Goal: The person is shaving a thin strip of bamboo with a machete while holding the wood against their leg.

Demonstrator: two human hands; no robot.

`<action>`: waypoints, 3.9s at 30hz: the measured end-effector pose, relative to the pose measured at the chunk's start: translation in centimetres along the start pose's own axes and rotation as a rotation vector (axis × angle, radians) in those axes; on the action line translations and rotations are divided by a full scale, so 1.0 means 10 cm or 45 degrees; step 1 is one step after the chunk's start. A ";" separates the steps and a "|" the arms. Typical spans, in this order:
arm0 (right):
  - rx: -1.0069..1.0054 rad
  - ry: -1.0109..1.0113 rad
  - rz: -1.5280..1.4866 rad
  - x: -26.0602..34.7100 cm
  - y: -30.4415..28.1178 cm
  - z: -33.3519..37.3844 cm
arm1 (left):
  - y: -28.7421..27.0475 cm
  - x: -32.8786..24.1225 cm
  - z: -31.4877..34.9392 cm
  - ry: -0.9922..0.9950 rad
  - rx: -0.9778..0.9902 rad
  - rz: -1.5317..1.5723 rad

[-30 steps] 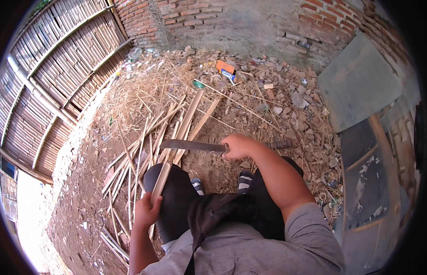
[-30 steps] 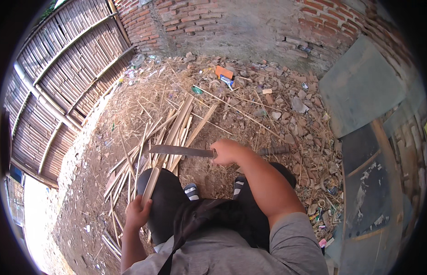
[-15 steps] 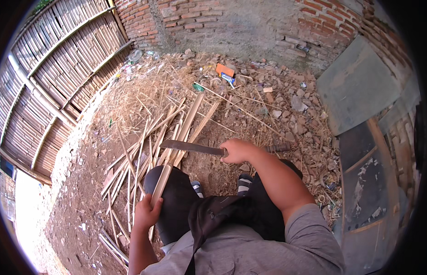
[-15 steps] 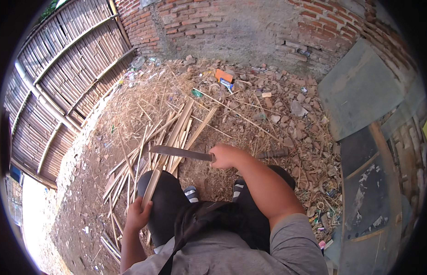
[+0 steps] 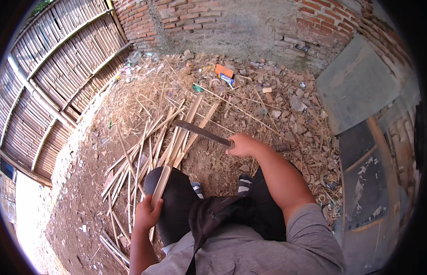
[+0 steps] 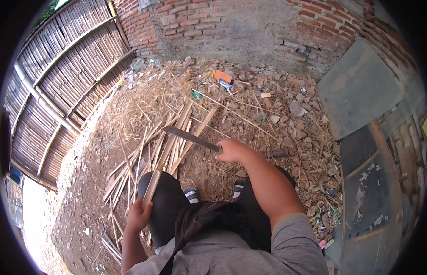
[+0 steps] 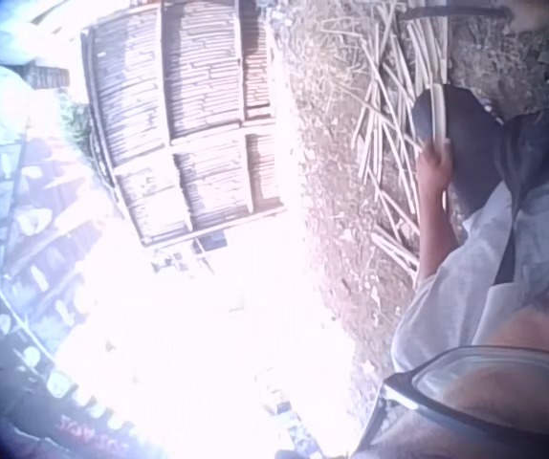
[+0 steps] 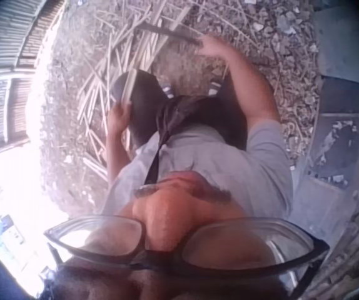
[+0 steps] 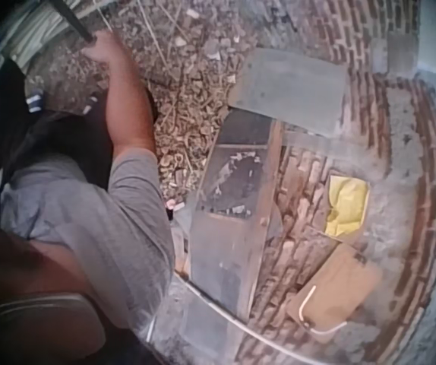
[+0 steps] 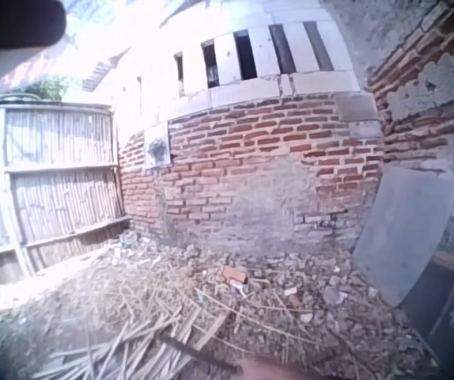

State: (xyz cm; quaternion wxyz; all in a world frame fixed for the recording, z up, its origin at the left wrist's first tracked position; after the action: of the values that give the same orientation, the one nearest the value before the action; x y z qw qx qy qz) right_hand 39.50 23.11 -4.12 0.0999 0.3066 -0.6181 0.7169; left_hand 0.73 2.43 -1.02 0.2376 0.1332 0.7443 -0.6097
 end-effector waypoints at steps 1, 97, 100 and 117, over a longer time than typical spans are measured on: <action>0.009 -0.036 -0.006 0.06 0.02 0.01 | 0.00 0.01 0.00 -0.001 0.000 0.000; 0.246 -0.051 0.073 0.12 -0.07 0.04 | 0.02 0.00 -0.02 -0.108 0.025 0.097; 0.192 -0.058 0.107 0.17 0.02 0.07 | 0.04 0.06 -0.03 -0.147 0.068 0.059; 0.034 -0.143 0.037 0.14 -0.12 0.09 | 0.08 0.15 -0.02 -0.191 0.055 0.207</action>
State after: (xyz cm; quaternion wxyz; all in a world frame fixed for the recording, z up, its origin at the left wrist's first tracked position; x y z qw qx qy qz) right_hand 39.31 22.24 -2.28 0.0505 0.3385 -0.6176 0.7082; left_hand -0.17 2.64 -2.40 0.3384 0.1520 0.6978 -0.6127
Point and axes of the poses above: each hand's wrist, its own z-axis away from the middle knuckle, its own y-axis out of the palm, x = y × z, the point moved 2 cm from there along -z, towards the middle knuckle, and after that the axes turned 8 degrees about -x, right-handed, at the moved point
